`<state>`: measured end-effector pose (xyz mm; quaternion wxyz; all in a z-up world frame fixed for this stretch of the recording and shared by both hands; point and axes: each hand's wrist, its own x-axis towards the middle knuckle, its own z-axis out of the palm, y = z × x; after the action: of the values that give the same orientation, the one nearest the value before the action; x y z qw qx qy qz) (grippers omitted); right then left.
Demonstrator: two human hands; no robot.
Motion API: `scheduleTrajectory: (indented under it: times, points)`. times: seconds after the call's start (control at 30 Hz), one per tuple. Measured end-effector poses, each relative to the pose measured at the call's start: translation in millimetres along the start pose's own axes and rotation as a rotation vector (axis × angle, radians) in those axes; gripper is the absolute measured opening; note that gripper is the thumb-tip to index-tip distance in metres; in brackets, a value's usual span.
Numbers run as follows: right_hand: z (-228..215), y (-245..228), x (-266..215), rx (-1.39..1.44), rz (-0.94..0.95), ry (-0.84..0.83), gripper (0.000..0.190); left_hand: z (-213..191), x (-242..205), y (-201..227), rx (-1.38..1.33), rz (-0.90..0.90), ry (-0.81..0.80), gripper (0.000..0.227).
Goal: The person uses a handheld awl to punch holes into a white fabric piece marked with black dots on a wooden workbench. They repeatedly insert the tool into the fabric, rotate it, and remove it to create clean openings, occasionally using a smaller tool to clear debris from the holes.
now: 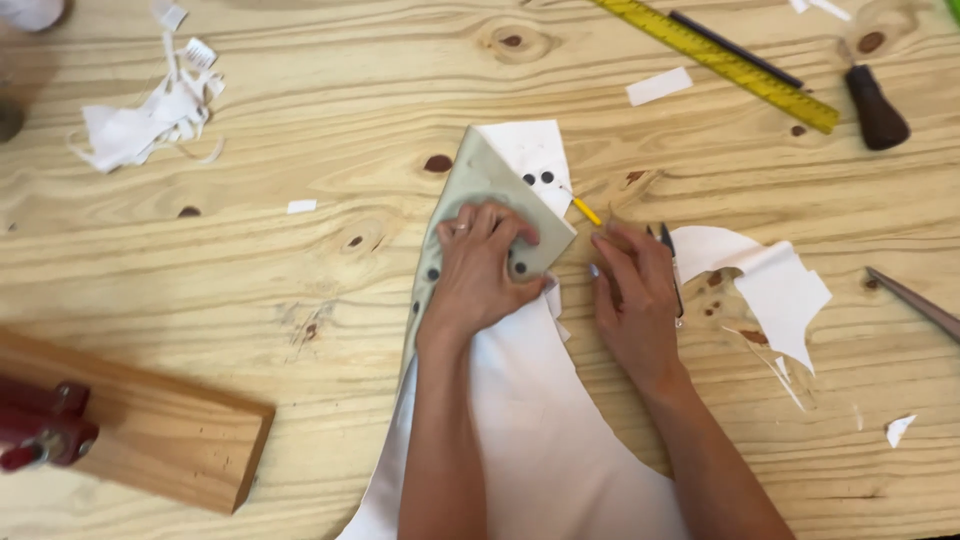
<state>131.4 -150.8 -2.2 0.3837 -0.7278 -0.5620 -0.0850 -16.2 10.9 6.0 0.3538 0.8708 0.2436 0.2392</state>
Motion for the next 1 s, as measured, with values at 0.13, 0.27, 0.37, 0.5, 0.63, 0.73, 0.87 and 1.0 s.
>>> scheduleTrajectory:
  times: [0.13,0.27,0.37,0.5,0.63,0.73,0.87,1.0]
  points:
    - [12.0,0.4,1.0,-0.181,-0.085,-0.142,0.037,22.1,2.7,-29.0,0.072,0.032,0.104,0.028]
    - [13.4,1.8,-4.7,-0.225,-0.082,-0.217,0.046,10.6,1.8,-34.7,-0.248,-0.046,0.345,0.014]
    - [17.0,7.1,-2.1,-0.218,-0.081,-0.174,0.047,-5.2,4.7,-43.3,-0.490,-0.260,0.592,0.010]
    - [21.4,21.3,-5.5,-0.207,-0.038,-0.170,0.053,-13.1,-0.9,-69.7,-0.774,-0.608,0.870,0.013]
    - [19.3,23.5,-5.0,-0.129,0.046,-0.123,0.050,-11.6,-9.6,-73.6,-0.705,-0.685,0.863,0.020]
    - [3.9,27.8,3.5,0.015,0.192,-0.104,0.047,-8.0,-5.1,-54.4,-0.525,-0.623,0.805,0.021]
    - [-49.7,89.6,41.8,0.294,0.416,0.185,0.048,2.1,-9.3,-48.2,-0.339,-0.556,0.827,0.018]
    - [-109.5,205.5,66.8,0.343,0.615,0.376,0.034,0.4,-6.7,-48.8,-0.164,-0.447,0.778,0.022]
